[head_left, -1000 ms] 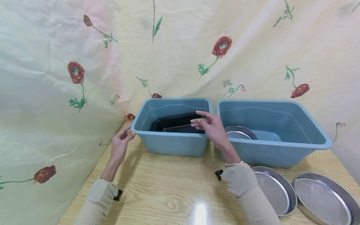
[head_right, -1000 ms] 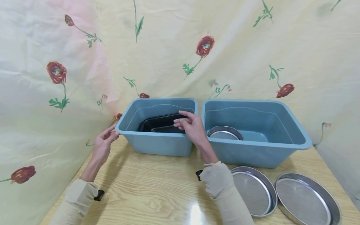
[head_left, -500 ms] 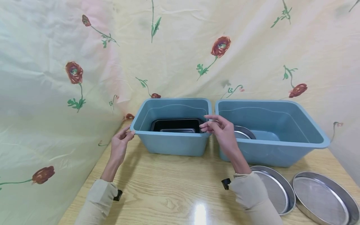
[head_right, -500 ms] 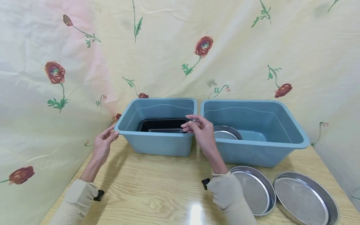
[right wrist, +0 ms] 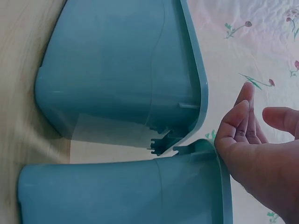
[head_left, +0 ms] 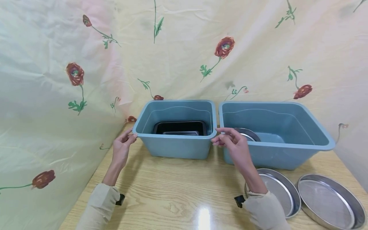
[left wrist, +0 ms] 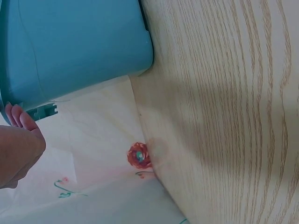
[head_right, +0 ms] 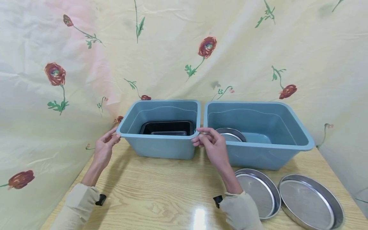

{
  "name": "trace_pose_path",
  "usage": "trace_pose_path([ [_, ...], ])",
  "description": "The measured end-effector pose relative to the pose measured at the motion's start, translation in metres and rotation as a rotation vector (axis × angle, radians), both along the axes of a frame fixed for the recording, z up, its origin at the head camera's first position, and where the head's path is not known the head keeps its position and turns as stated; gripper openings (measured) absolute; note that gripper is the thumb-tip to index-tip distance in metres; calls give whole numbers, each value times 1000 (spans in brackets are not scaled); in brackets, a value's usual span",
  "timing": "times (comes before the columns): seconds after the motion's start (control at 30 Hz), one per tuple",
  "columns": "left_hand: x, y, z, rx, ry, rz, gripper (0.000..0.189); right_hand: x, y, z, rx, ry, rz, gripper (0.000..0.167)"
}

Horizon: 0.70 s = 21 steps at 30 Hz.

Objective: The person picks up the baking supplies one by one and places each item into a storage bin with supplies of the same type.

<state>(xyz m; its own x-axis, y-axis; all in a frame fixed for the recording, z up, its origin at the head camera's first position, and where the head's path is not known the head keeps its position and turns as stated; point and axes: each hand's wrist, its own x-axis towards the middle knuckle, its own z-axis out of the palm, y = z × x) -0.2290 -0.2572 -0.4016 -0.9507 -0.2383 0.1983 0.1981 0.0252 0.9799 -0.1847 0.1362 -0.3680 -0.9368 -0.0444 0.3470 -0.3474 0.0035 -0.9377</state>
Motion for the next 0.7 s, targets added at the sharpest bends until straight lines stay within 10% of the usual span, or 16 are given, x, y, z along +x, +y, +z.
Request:
trace_pose_path([
  [0.7,1,1,0,-2,-27,4,45,45,46,-25,0,11,-78,25],
])
